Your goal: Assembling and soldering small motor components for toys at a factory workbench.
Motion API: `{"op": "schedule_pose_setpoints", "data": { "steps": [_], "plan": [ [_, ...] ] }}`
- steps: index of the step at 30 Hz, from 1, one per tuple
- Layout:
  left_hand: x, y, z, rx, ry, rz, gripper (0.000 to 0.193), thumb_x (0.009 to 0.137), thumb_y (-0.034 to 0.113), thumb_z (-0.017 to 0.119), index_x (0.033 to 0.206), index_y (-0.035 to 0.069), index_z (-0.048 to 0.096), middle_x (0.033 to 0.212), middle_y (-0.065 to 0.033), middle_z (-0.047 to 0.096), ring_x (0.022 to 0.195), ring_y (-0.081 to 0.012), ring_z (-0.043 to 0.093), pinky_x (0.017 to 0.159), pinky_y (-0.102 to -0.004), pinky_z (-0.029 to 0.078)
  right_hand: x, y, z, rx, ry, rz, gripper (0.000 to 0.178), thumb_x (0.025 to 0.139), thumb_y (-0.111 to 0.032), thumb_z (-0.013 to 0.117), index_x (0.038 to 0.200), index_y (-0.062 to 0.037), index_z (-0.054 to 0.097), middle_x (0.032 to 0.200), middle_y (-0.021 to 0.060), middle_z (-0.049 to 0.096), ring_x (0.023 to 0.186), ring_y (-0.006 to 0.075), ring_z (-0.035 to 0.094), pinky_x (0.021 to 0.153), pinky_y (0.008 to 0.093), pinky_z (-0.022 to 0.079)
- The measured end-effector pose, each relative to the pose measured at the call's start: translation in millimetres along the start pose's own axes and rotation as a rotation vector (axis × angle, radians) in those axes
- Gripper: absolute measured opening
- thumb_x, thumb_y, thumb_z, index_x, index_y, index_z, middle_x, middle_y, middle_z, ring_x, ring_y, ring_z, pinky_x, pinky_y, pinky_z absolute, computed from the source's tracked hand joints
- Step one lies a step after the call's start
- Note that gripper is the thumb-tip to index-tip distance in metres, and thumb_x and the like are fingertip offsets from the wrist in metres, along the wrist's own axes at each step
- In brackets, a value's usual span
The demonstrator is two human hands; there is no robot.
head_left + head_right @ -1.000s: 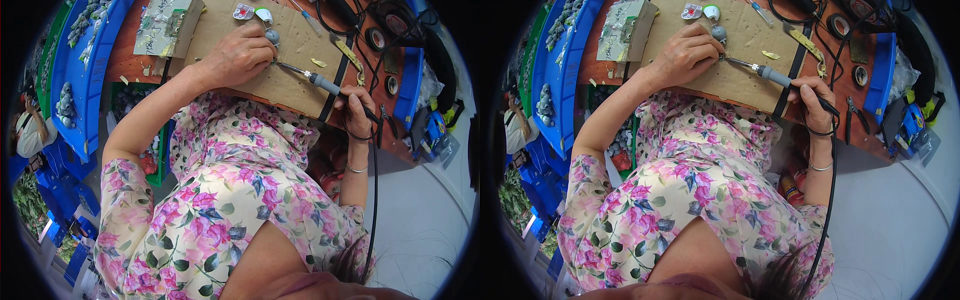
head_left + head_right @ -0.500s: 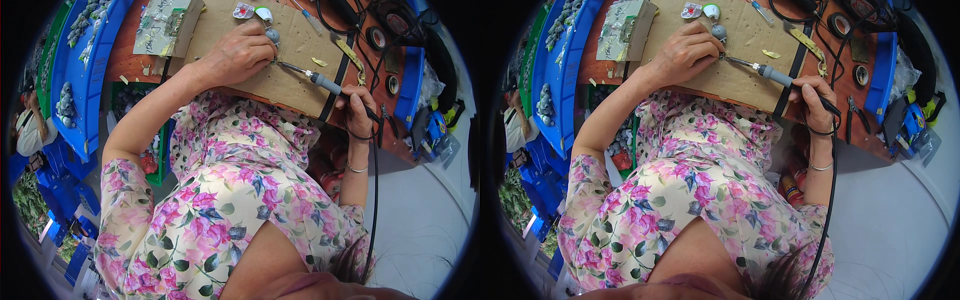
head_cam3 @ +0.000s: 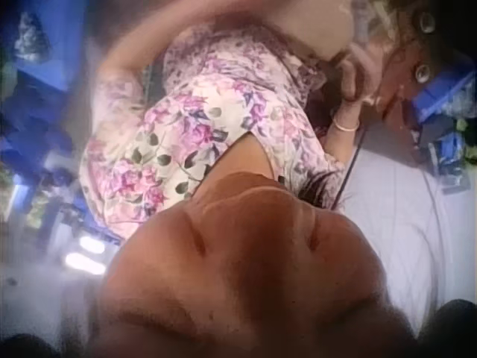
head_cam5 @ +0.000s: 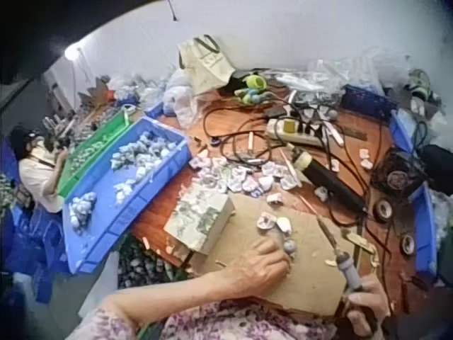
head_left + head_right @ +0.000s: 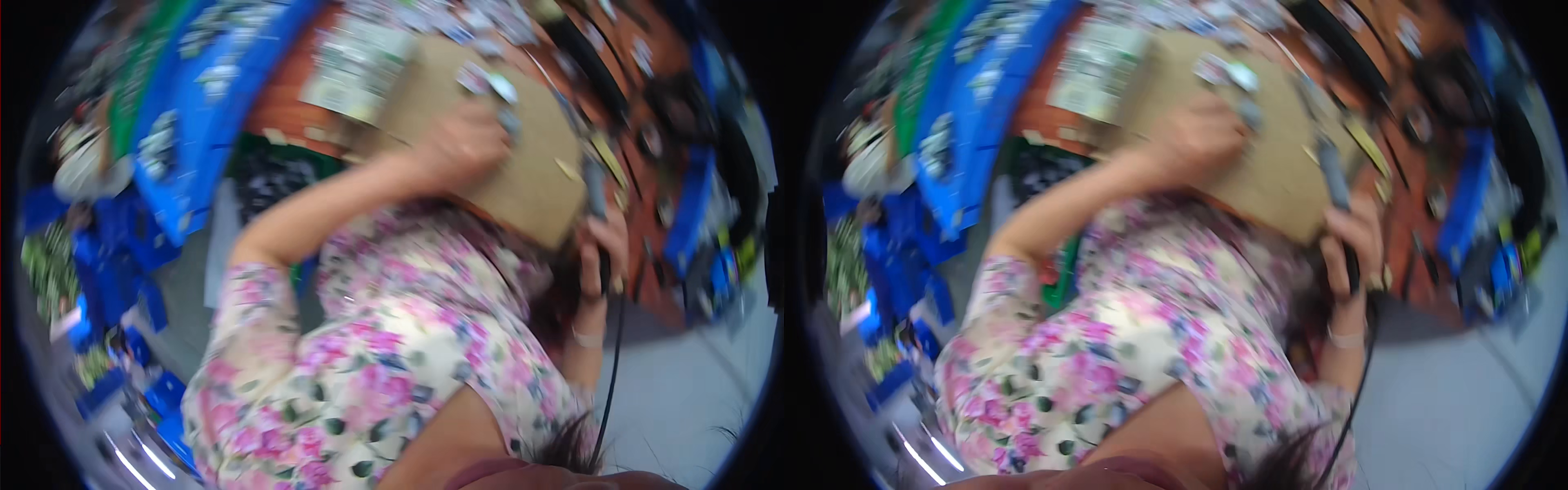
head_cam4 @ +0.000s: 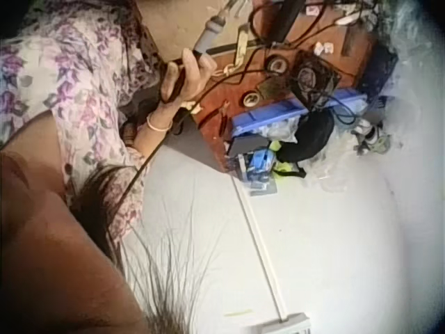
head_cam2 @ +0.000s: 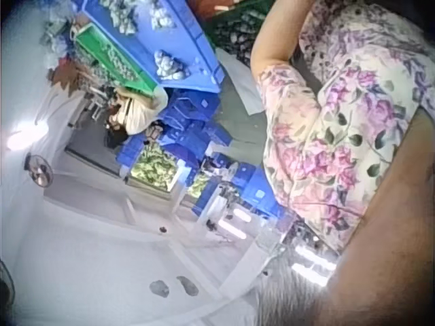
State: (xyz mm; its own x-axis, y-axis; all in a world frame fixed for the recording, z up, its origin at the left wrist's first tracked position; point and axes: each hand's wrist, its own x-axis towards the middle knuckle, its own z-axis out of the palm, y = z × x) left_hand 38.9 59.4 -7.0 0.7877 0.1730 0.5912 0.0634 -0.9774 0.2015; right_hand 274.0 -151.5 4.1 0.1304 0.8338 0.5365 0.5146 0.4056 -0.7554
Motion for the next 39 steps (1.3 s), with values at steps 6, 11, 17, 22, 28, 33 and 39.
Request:
{"op": "schedule_pose_setpoints", "data": {
  "steps": [6,11,17,22,28,33,39],
  "plan": [
    [6.3,25.2,26.5,0.114,0.109,-0.097,0.006,0.068,0.016,0.062,0.067,0.011,0.060,0.079,-0.0045,0.057,0.085,-0.0230,0.057,0.076,-0.0359,0.049,5.4,14.8,24.3,-0.198,-0.021,-0.191,0.017,0.098,-0.008,0.061,0.115,-0.0039,0.063,0.096,0.0173,0.067,0.082,0.0301,0.066,0.075,0.0386,0.054],
    [0.1,40.1,32.1,0.066,0.196,-0.301,0.010,0.072,0.015,0.063,0.067,0.006,0.062,0.083,-0.0064,0.057,0.087,-0.0254,0.056,0.072,-0.0351,0.050,41.9,15.9,57.2,-0.350,-0.145,-0.197,0.018,0.093,0.001,0.064,0.110,-0.0038,0.061,0.096,0.0182,0.066,0.081,0.0337,0.065,0.073,0.0404,0.052],
    [1.2,38.3,23.1,0.058,0.264,-0.358,0.013,0.075,0.016,0.064,0.073,0.004,0.067,0.086,-0.0080,0.057,0.088,-0.0262,0.056,0.073,-0.0361,0.050,72.5,9.7,85.3,-0.376,-0.235,-0.260,0.022,0.086,0.004,0.065,0.104,-0.0037,0.054,0.102,0.0183,0.065,0.098,0.0401,0.061,0.084,0.0467,0.047],
    [-1.0,34.5,20.6,0.024,0.269,-0.380,0.012,0.081,0.016,0.065,0.077,0.005,0.069,0.085,-0.0082,0.055,0.088,-0.0266,0.056,0.072,-0.0363,0.049,72.7,13.1,92.4,-0.371,-0.304,-0.208,0.022,0.088,0.004,0.062,0.106,-0.0038,0.053,0.100,0.0197,0.063,0.093,0.0438,0.058,0.082,0.0506,0.046],
    [0.5,27.2,25.7,0.083,0.193,-0.396,0.009,0.082,0.015,0.065,0.079,0.008,0.069,0.083,-0.0072,0.057,0.084,-0.0255,0.059,0.070,-0.0359,0.050,71.3,21.9,96.9,-0.334,-0.249,-0.201,0.029,0.084,0.009,0.060,0.108,-0.0056,0.053,0.098,0.0193,0.063,0.091,0.0436,0.057,0.080,0.0496,0.046],
    [6.3,29.1,9.7,0.094,0.108,-0.357,0.012,0.085,0.017,0.064,0.078,0.008,0.068,0.084,-0.0072,0.058,0.084,-0.0260,0.062,0.072,-0.0390,0.050,71.7,22.8,95.8,-0.411,-0.243,-0.215,0.030,0.083,0.007,0.064,0.108,-0.0063,0.053,0.098,0.0178,0.064,0.092,0.0431,0.057,0.079,0.0495,0.046],
    [9.2,33.6,16.4,0.046,0.186,-0.383,0.012,0.084,0.018,0.067,0.078,0.007,0.066,0.084,-0.0081,0.058,0.081,-0.0273,0.063,0.073,-0.0408,0.050,67.8,22.7,91.6,-0.403,-0.179,-0.205,0.025,0.087,0.004,0.066,0.108,-0.0045,0.056,0.102,0.0171,0.066,0.090,0.0358,0.061,0.078,0.0418,0.049]
  ]
}}
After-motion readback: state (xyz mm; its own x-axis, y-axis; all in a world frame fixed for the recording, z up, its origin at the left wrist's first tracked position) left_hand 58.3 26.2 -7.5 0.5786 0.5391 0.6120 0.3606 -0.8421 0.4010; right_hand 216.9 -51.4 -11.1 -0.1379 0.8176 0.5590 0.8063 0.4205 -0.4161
